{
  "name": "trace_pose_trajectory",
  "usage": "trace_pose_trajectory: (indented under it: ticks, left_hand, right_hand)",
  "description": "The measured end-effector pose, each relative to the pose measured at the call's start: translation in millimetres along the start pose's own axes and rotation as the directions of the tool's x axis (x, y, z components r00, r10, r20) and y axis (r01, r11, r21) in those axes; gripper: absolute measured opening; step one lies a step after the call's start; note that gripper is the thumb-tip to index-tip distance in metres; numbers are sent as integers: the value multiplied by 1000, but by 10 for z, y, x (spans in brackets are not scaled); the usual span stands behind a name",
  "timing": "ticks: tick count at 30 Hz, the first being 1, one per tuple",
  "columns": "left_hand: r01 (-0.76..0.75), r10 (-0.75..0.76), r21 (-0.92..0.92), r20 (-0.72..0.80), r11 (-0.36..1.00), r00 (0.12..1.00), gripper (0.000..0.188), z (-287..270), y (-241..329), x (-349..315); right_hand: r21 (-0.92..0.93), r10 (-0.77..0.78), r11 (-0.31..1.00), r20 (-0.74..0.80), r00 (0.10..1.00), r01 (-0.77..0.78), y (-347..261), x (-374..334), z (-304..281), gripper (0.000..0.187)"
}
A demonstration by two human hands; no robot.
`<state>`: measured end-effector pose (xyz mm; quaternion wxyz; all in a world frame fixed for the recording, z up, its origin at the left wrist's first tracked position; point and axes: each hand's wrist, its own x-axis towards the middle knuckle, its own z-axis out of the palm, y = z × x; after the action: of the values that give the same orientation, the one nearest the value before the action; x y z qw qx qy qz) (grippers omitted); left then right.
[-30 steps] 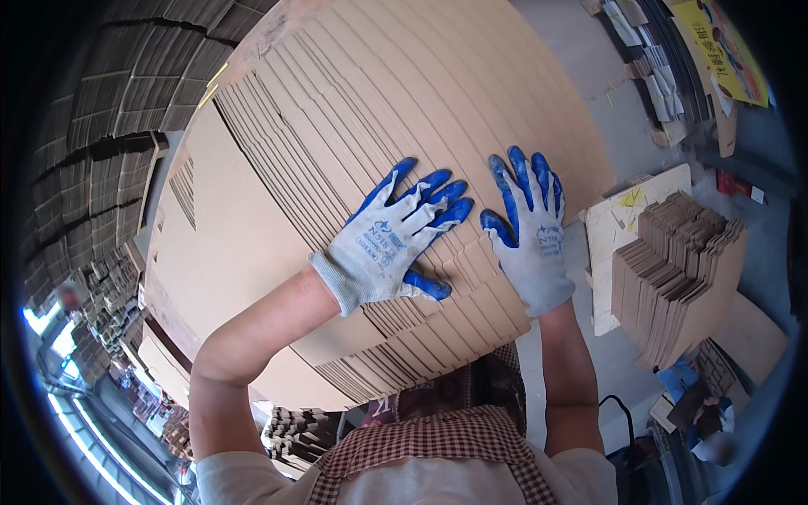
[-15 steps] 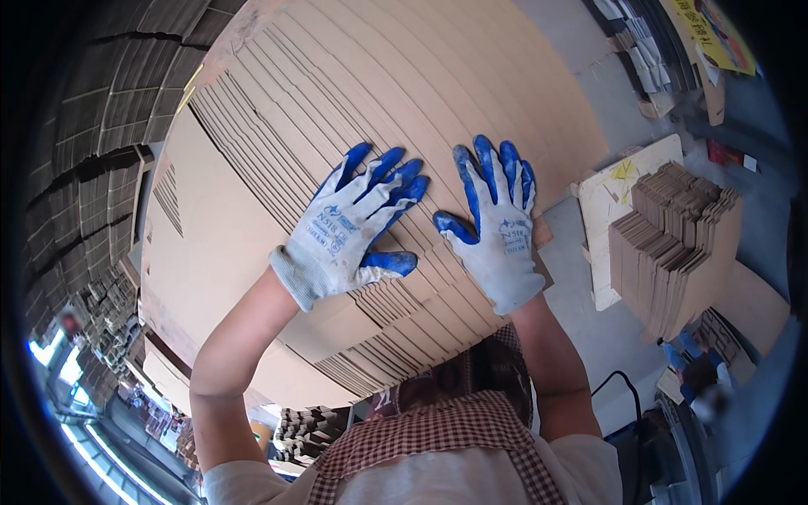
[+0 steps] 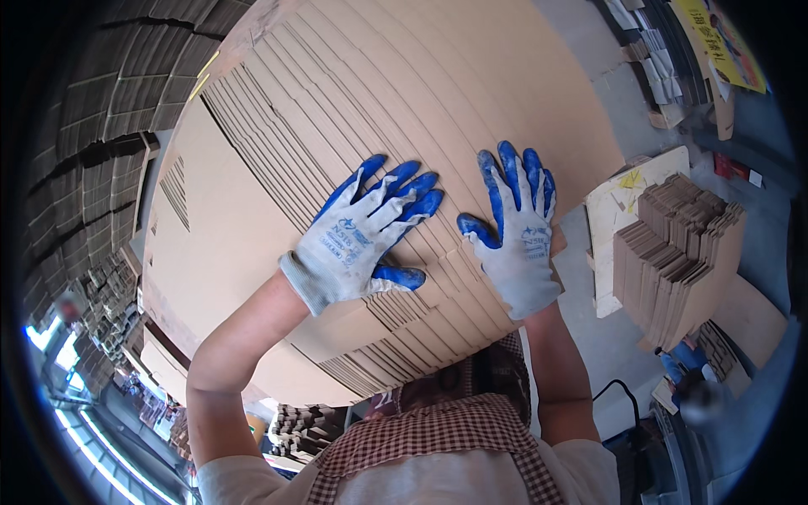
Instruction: The person applies white adhesive to a large flat cardboard sheet using a brush, then stacks the treated sheet with other cardboard pieces. The person moves around the workspace to gather materials and place the finished sheet into a stack.
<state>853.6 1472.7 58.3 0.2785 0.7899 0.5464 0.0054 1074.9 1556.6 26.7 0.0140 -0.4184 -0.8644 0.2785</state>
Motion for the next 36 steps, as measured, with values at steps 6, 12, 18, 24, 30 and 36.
trace_pose_trajectory:
  ticks: [6,12,18,24,30,36]
  left_hand:
    - [2,-2,2,2,1000,1000,95,40,-9,-42]
    - [17,-17,-4,5,1000,1000,95,31,18,-86]
    - [27,-27,16,14,1000,1000,96,31,34,-112]
    - [14,-14,36,2,999,1000,96,-10,53,-116]
    - [14,-15,55,24,998,1000,96,36,57,-129]
    - [14,-15,57,16,998,1000,94,34,72,-137]
  right_hand:
    - [-28,5,1000,13,1000,-5,11,-7,19,84]
    - [-23,3,1000,9,1000,-3,8,-5,6,83]
    - [-14,12,1000,0,1000,-12,24,3,32,81]
    - [5,17,1000,6,1000,-17,22,9,27,79]
    - [12,14,1000,-14,1000,-14,49,-13,43,79]
    - [-3,43,999,11,999,-43,-12,-62,53,85]
